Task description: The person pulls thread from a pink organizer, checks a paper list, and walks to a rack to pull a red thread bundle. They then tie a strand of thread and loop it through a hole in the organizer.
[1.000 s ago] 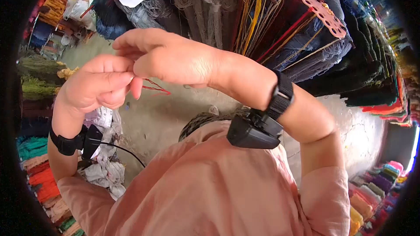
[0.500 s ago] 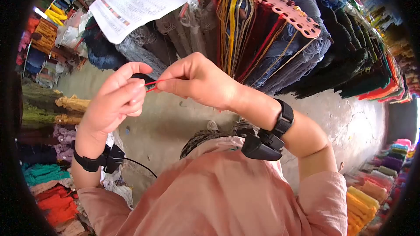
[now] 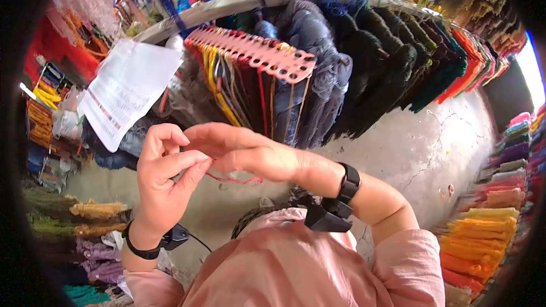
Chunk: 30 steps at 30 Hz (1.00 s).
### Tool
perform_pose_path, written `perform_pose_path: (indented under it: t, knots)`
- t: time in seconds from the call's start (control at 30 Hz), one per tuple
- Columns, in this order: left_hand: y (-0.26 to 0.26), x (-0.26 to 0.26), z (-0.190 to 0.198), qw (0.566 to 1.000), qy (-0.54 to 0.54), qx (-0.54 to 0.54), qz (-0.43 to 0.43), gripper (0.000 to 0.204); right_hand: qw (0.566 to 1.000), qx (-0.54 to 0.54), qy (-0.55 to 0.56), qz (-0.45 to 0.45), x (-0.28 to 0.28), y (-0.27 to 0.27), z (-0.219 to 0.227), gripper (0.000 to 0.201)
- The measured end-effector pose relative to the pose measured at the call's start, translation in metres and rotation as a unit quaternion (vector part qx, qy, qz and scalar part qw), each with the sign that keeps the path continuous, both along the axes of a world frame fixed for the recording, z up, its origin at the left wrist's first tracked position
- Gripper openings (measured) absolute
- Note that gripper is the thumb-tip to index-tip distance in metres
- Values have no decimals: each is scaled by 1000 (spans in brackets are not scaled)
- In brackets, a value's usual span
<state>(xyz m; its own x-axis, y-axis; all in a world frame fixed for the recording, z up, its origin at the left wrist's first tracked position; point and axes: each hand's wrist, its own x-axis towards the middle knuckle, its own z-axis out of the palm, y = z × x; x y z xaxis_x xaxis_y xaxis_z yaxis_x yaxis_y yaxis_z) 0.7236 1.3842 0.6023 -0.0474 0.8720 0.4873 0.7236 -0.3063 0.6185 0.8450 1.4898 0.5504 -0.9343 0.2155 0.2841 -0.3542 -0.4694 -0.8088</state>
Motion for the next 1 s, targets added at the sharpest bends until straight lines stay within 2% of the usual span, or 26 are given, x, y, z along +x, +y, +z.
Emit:
perform_pose_path:
  t: [0.1, 0.13, 0.17, 0.2, 0.23, 0.27, 0.37, 0.5, 0.53, 0.57, 0.6, 0.63, 0.7, 0.73, 0.83, 0.87, 0.97, 1.0]
  knots:
    - [22, 12, -2, 996, -46, 71, 1, 9, 999, -8, -34, -7, 23, 8, 9, 41]
    - [27, 13, -5, 995, -59, 74, 9, 8, 986, 37, -108, -121, 29, 4, 20, 33]
    - [32, 17, -9, 990, -111, 82, 7, 8, 958, 168, -105, -205, 35, 7, 26, 30]
    - [37, 24, -14, 983, -163, 90, 5, 8, 907, 296, -99, -284, 42, 11, 31, 27]
    - [43, 32, -20, 972, -215, 98, 4, 9, 833, 418, -91, -352, 45, 15, 33, 25]
    - [47, 38, -27, 959, -264, 108, -4, 10, 734, 526, -21, -430, 43, 22, 34, 19]
    - [60, 52, -39, 920, -367, 139, 0, 9, 697, 603, -16, -388, 57, 43, 44, 21]
    - [78, 64, -51, 869, -483, 105, -11, 10, 651, 687, -84, -312, 55, 68, 70, 8]
    - [84, 65, -58, 850, -518, 89, -25, 10, 688, 658, -91, -293, 52, 78, 71, 5]
    - [90, 65, -65, 829, -553, 74, -40, 11, 703, 646, -106, -277, 49, 88, 74, 4]
    - [93, 66, -70, 797, -603, 18, -23, 14, 721, 620, -176, -255, 44, 95, 81, 5]
    - [99, 67, -75, 783, -622, -4, -9, 14, 733, 590, -245, -234, 39, 102, 88, 7]
    - [112, 67, -85, 751, -658, -52, 16, 15, 710, 620, -278, -186, 28, 118, 95, 10]
    - [118, 68, -90, 757, -652, -38, 9, 16, 702, 632, -273, -179, 22, 126, 91, 11]
    - [131, 69, -93, 728, -686, -15, -8, 13, 647, 696, -276, -146, 7, 136, 87, 12]
    - [135, 67, -94, 712, -702, 4, -17, 11, 640, 688, -318, -129, 4, 138, 86, 12]
    - [142, 61, -97, 679, -730, 39, -64, 9, 630, 728, -241, -122, -1, 148, 77, 10]
    - [143, 60, -98, 666, -741, 43, -70, 8, 630, 726, -254, -112, -3, 149, 77, 11]
